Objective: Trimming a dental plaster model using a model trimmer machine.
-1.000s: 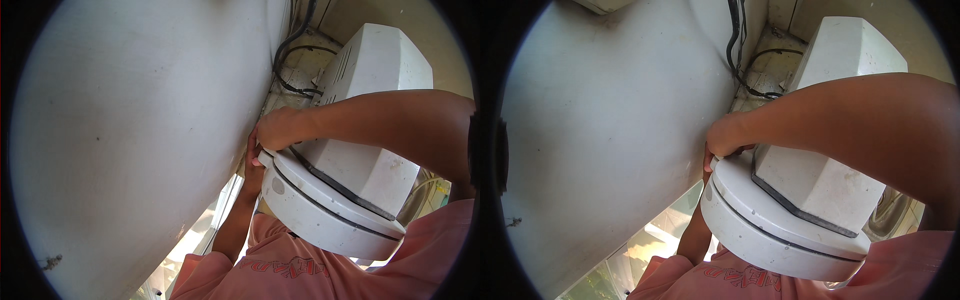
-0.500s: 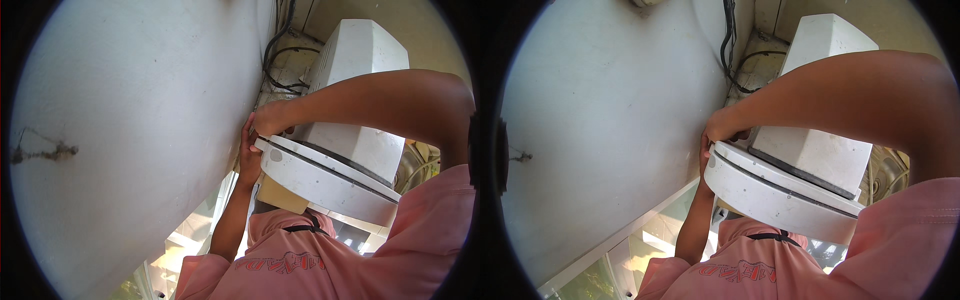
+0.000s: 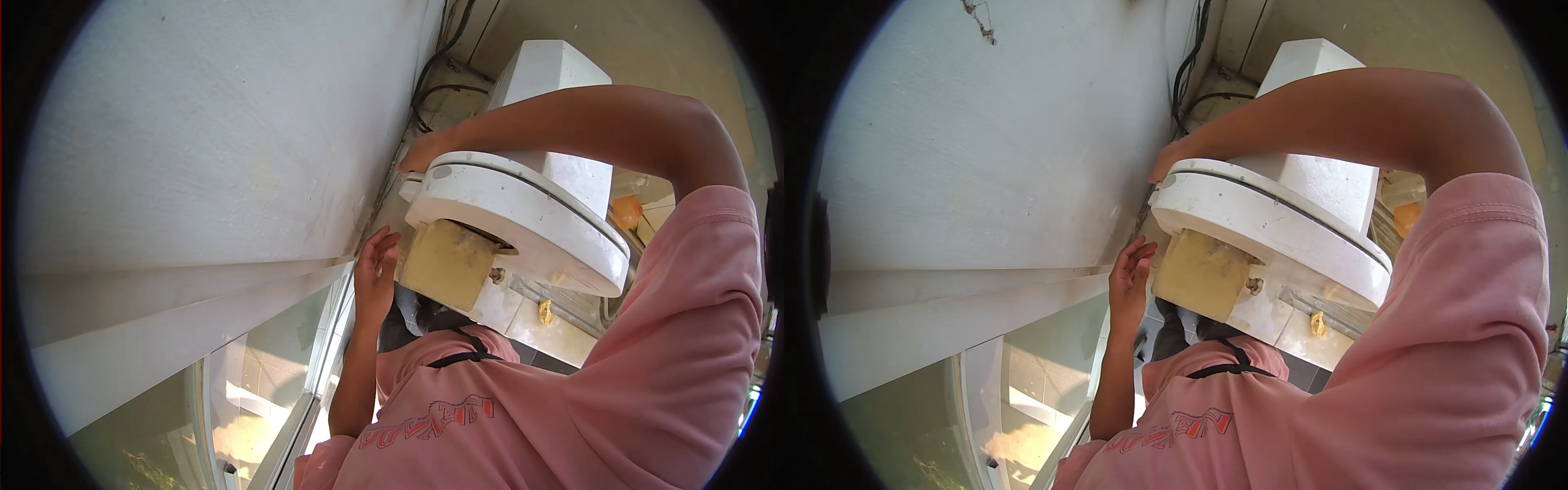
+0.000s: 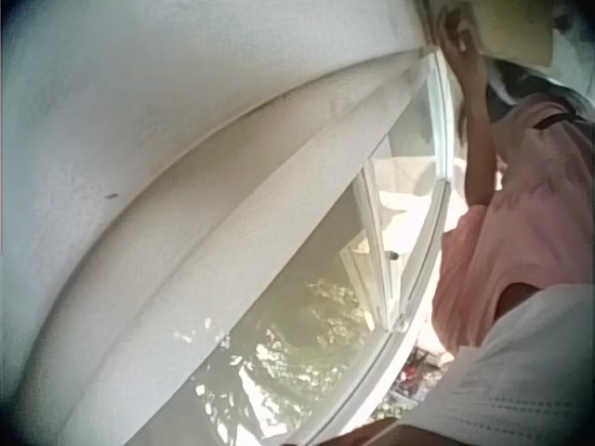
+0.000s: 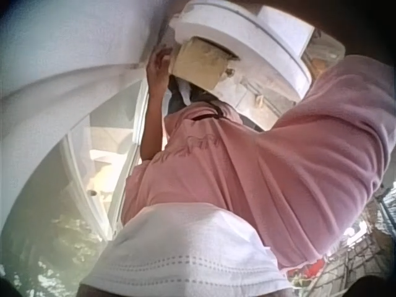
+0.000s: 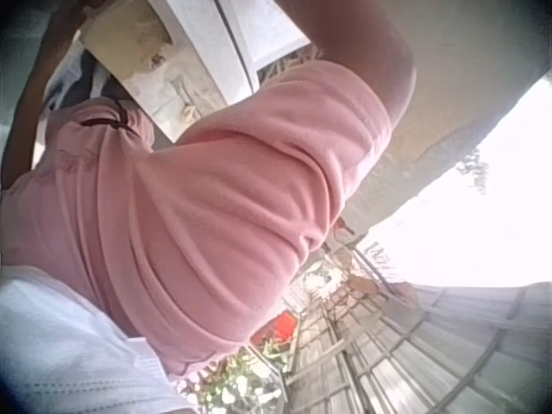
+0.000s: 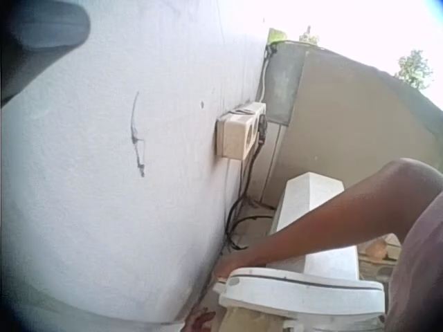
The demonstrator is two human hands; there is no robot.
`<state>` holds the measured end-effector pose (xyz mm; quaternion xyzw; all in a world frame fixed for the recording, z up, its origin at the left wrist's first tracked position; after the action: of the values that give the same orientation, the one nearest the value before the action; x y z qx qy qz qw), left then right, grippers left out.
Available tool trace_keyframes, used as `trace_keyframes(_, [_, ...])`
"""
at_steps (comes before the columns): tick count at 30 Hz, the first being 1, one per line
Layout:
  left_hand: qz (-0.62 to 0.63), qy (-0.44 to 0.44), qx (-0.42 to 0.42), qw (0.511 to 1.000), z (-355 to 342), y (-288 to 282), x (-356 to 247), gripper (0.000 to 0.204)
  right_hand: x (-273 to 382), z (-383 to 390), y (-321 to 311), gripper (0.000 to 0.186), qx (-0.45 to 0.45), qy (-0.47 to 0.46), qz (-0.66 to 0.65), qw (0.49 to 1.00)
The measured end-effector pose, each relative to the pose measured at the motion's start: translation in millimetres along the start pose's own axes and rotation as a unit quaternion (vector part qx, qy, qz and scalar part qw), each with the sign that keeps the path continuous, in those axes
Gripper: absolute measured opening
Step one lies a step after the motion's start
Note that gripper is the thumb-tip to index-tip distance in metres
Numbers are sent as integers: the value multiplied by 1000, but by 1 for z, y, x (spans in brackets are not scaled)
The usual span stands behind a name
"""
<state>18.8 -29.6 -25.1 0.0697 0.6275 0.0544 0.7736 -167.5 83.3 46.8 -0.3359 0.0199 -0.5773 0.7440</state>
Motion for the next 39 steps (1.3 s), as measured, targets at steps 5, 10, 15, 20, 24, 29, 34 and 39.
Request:
trace_keyframes(5, [-147, 104, -109, 978, 25, 5, -28, 41, -9, -35, -5, 59, 5, -97, 168, 981])
trace_keyframes(10, [-437, 317, -37, 841, 48, 63, -81, 51, 7, -22, 10, 50, 284, -46, 293, 912])
trace_keyframes(15, [-536, 319, 55, 779, 17, 105, -73, 61, -4, -20, 12, 58, 112, -67, 82, 988])
trace_keyframes(20, [-589, 257, 27, 766, 18, 111, -63, 62, -10, 3, -3, 68, -7, 30, -11, 999])
trace_keyframes(24, [-559, 196, -17, 806, 21, 97, -68, 56, -6, 4, -2, 63, 19, -36, 12, 999])
trace_keyframes(29, [-450, 229, -46, 862, 53, 61, -89, 44, -31, -53, 0, 44, 38, -210, 269, 939])
trace_keyframes(34, [-391, 206, -51, 896, 75, 44, -91, 35, -15, -46, 17, 28, 597, -320, 57, 733])
trace_keyframes(39, [-321, 156, -68, 932, 81, 20, -83, 29, -17, -18, 9, 37, 154, 44, 43, 986])
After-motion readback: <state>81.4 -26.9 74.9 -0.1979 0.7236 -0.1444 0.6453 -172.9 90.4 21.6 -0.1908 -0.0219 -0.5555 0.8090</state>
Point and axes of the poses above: each hand's wrist, its own z-axis away from the middle knuckle, its own y-axis out of the palm, x = y × z, the point moved 7 cm from there along -z, towards the middle knuckle, and after that the axes turned 4 degrees about -y, right-handed, at the moved point
